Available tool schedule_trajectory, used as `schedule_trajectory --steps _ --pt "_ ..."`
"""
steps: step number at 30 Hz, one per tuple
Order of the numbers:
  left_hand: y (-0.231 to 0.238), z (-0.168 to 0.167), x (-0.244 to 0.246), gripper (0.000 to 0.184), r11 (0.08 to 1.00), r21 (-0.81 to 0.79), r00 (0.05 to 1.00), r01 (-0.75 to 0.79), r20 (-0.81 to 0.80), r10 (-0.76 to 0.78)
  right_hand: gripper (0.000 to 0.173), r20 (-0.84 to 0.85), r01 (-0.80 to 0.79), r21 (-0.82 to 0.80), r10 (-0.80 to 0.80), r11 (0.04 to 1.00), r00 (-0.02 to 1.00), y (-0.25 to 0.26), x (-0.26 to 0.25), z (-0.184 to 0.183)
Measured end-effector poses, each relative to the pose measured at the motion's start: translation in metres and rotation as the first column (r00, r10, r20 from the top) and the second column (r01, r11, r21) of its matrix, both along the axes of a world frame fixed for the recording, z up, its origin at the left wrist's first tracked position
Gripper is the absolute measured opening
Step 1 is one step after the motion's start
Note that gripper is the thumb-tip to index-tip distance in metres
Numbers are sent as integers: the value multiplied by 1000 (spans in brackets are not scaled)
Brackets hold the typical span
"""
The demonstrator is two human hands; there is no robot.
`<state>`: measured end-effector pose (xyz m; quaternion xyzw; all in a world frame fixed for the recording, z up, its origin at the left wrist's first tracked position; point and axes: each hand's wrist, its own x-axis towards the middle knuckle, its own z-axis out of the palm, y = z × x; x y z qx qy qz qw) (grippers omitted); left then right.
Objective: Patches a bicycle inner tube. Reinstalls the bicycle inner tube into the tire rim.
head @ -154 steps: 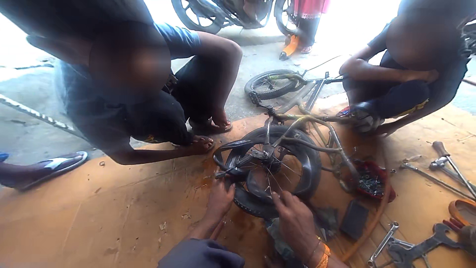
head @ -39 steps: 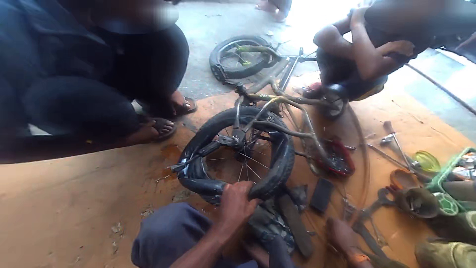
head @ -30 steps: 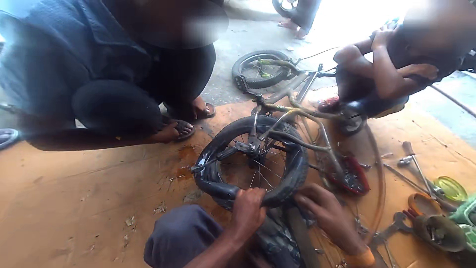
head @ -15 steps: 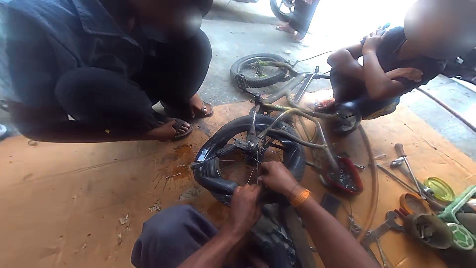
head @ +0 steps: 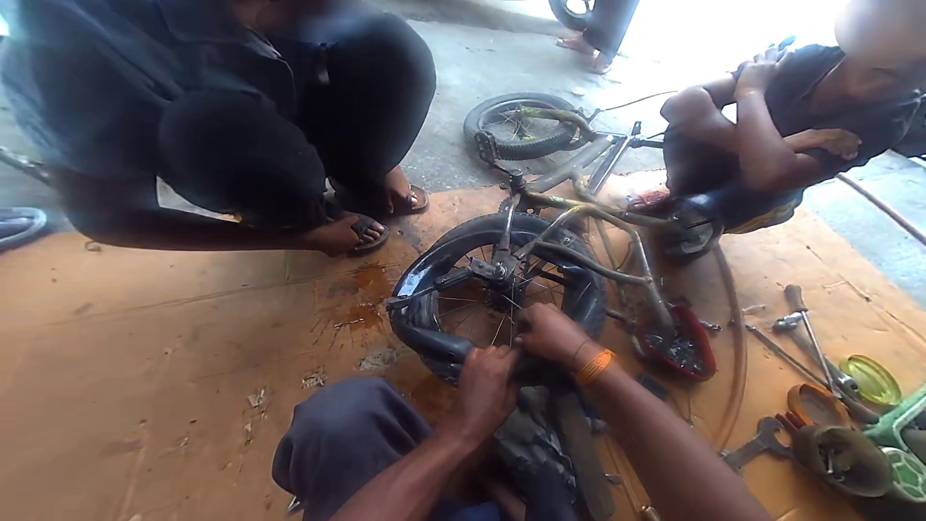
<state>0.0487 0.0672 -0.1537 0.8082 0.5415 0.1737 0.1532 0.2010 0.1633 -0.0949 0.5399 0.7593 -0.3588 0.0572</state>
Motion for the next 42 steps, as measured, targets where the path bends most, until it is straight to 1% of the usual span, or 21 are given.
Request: schedule_trajectory --steps 3,5,9,11,13,15,16,18,19,20,21,22,25,27,29,32,36,38,39,42 --pt "1 0 -1 20 1000 -13 1000 -3 4 3 12 164 -173 -5 172 985 971 6 -1 9" --pt "1 0 -1 19 1000 -9 1000 -2 -2 2 11 209 -256 -15 253 967 945 10 2 11" --pt "1 1 0 21 1000 -15 1000 6 7 -6 12 170 -266 -39 268 963 948 10 8 9" --pt "2 1 -1 22 1000 -18 1000 8 8 -8 17 128 -302 -77 310 950 942 6 10 17" --pt "1 1 -2 22 999 -35 1000 13 26 -12 20 82 -347 -81 353 934 932 -1 16 24" --pt "3 4 -4 25 993 -118 999 19 39 -15 16 73 -370 -52 373 928 925 -9 22 25" --pt "5 8 -5 26 984 -176 999 21 34 -16 19 92 -377 -46 380 925 920 -14 23 28" --pt "10 19 -7 31 944 -326 999 51 22 -46 42 163 -406 -45 408 913 898 -23 21 30" --pt "14 26 -8 37 906 -418 997 72 13 -73 49 200 -418 -25 415 908 888 -27 19 28" --pt "19 34 -9 44 862 -499 995 87 0 -100 49 224 -424 13 411 905 884 -31 17 27" --pt "25 40 -11 50 824 -557 993 99 -4 -122 44 233 -420 50 398 906 887 -34 16 27" --pt "29 44 -13 52 799 -591 990 110 -5 -141 41 233 -414 73 388 907 892 -37 14 26" --pt "39 46 -19 52 722 -673 983 159 44 -176 37 214 -408 80 384 909 898 -39 10 27" --pt "46 45 -25 48 656 -725 977 209 135 -162 39 220 -401 51 381 915 898 -36 6 29" --pt "51 42 -27 43 604 -764 973 229 185 -134 39 236 -382 23 366 924 900 -34 4 30" --pt "55 41 -24 42 565 -800 979 204 179 -100 38 262 -369 -24 362 929 895 -30 0 32" --pt "53 43 -16 39 574 -803 986 159 103 -130 38 267 -364 -122 383 924 884 -27 0 25" --pt "51 46 -12 39 590 -796 989 135 67 -135 35 251 -348 -121 368 929 895 -29 3 25" --pt "47 46 -11 37 613 -780 989 126 52 -138 34 260 -347 -112 364 931 894 -32 3 25" --pt "33 46 -9 29 709 -697 992 107 24 -125 34 362 -351 -101 363 931 859 -43 -5 29"
